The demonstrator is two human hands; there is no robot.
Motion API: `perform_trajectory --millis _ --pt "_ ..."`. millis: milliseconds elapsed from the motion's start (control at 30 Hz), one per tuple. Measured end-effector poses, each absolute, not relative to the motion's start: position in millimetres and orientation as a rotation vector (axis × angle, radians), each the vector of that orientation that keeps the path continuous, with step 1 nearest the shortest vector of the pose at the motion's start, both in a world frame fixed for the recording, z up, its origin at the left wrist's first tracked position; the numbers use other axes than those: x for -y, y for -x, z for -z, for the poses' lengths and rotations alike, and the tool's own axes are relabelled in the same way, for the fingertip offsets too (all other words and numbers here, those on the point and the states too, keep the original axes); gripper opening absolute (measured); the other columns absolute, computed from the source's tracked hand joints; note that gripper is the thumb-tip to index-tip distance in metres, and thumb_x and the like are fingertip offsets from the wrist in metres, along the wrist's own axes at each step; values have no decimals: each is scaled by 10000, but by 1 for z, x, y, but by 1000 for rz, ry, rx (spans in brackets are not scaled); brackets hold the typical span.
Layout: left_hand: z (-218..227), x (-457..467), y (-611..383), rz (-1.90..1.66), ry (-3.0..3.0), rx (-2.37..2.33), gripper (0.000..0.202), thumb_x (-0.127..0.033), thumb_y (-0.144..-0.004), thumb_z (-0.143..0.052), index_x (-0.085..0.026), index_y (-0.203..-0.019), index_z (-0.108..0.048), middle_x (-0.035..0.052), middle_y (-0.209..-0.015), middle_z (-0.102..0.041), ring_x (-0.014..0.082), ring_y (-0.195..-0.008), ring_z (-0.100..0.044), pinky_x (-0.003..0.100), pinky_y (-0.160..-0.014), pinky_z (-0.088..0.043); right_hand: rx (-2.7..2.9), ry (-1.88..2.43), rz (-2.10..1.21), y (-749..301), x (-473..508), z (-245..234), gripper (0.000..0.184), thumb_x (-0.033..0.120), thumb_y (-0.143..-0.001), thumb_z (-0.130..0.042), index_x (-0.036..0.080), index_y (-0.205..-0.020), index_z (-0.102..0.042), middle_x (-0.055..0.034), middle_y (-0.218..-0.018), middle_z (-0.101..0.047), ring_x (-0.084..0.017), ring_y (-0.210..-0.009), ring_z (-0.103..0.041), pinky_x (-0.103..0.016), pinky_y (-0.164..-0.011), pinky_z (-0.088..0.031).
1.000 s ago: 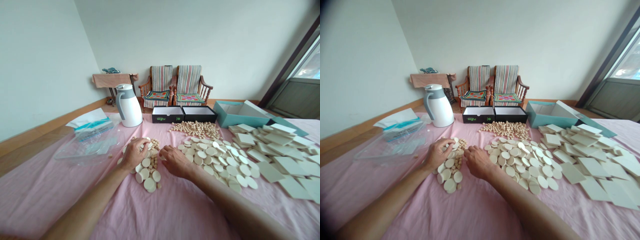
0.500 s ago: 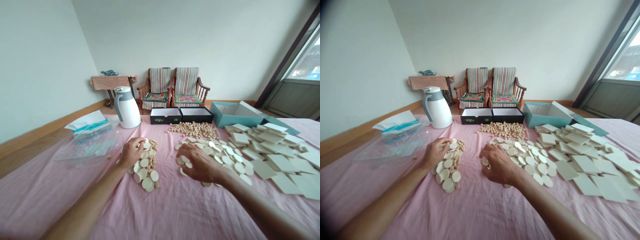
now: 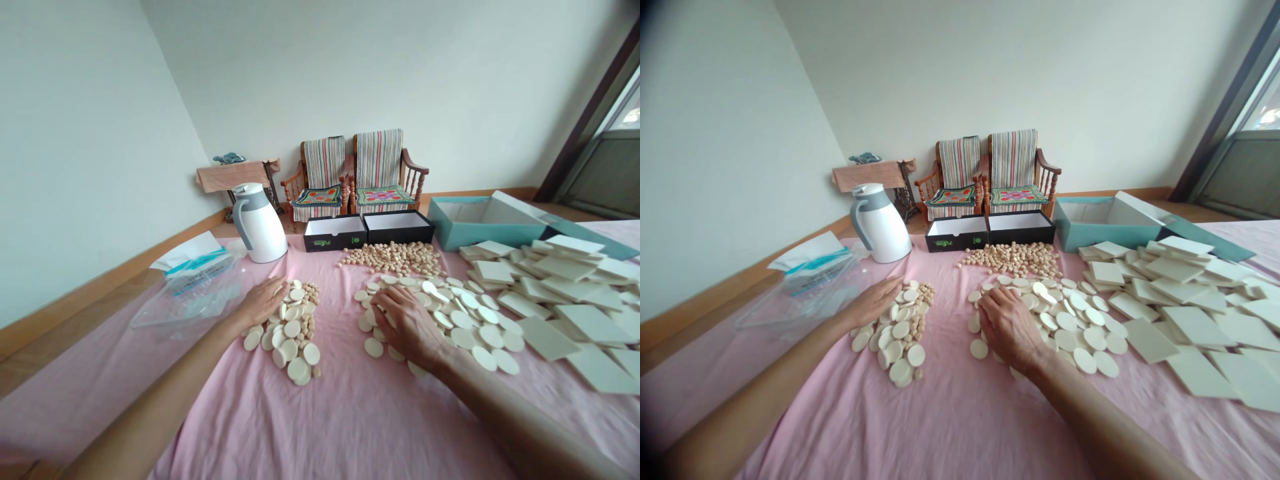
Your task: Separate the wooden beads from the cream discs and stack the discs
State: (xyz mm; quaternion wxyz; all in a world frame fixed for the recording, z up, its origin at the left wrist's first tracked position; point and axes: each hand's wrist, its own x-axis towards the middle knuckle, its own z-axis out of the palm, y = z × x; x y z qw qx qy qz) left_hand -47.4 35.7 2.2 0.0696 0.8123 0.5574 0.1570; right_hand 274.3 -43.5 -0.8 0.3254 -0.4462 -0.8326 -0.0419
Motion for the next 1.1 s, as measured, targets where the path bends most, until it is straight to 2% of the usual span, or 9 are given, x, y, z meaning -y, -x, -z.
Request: perform_trajectory --millis 133,233,367,467,600,767,933,1000,1100 --pt "12 -32 31 -370 -2577 -1662 507 -471 -918 -310 -179 -1296 -478 104 -1332 -517 236 -1256 -442 427 -1090 -272 2195 1169 118 -276 44 2 225 178 -900 -398 163 -761 -575 -65 -780 -588 -173 -790 -505 -315 -754 -372" --pt "15 -24 16 -403 -2618 -1696 507 -475 -915 -334 -195 -1321 -452 115 -1359 -480 255 -1271 -416 459 -1076 -286 2191 1165 118 -277 44 2 231 177 -902 -394 163 -752 -569 -63 -778 -588 -171 -792 -503 -311 -753 -369" --pt "12 -12 1 -436 -2673 -1621 479 -470 -908 -375 -237 -1317 -463 108 -1380 -443 260 -1275 -405 444 -1049 -339 2209 1168 116 -277 45 2 227 178 -899 -402 164 -738 -562 -57 -762 -575 -165 -770 -490 -302 -735 -364" --pt "8 -3 -8 -445 -2712 -1525 450 -458 -903 -405 -254 -1295 -486 87 -1393 -433 262 -1280 -395 461 -1065 -322 2225 1174 121 -276 45 2 211 167 -889 -415 166 -734 -558 -49 -752 -566 -162 -757 -480 -299 -730 -359" --pt "4 9 -20 -433 -2721 -1399 430 -453 -904 -411 -233 -1257 -522 83 -1358 -479 256 -1295 -378 469 -1094 -287 2234 1177 118 -276 45 4 194 162 -882 -425 169 -741 -558 -45 -756 -566 -161 -754 -475 -300 -726 -353" --pt "0 24 -33 -451 -2678 -1243 450 -452 -901 -428 -209 -1268 -519 101 -1355 -488 251 -1311 -367 446 -1092 -309 2242 1183 108 -276 45 5 193 159 -882 -425 165 -740 -555 -47 -764 -565 -158 -749 -473 -299 -724 -353" --pt "-19 11 -30 -694 -2530 -1243 338 -354 -915 -416 -198 -1137 -617 70 -1206 -620 195 -1154 -538 351 -1024 -397 2242 1185 106 -276 46 3 208 162 -886 -416 164 -730 -553 -47 -755 -565 -160 -757 -479 -300 -726 -355" --pt "-25 -5 -20 -790 -2436 -1360 294 -304 -888 -437 -191 -1047 -656 57 -1109 -671 185 -1036 -608 316 -937 -458 2237 1185 103 -276 46 1 219 166 -890 -409 163 -728 -555 -52 -751 -567 -163 -760 -482 -301 -720 -358" --pt "-26 -27 -6 -722 -2339 -1515 223 -254 -811 -490 -190 -883 -691 20 -885 -725 166 -800 -660 261 -742 -508 2232 1186 99 -278 45 2 223 166 -889 -404 166 -727 -557 -56 -752 -570 -166 -761 -482 -302 -720 -364"
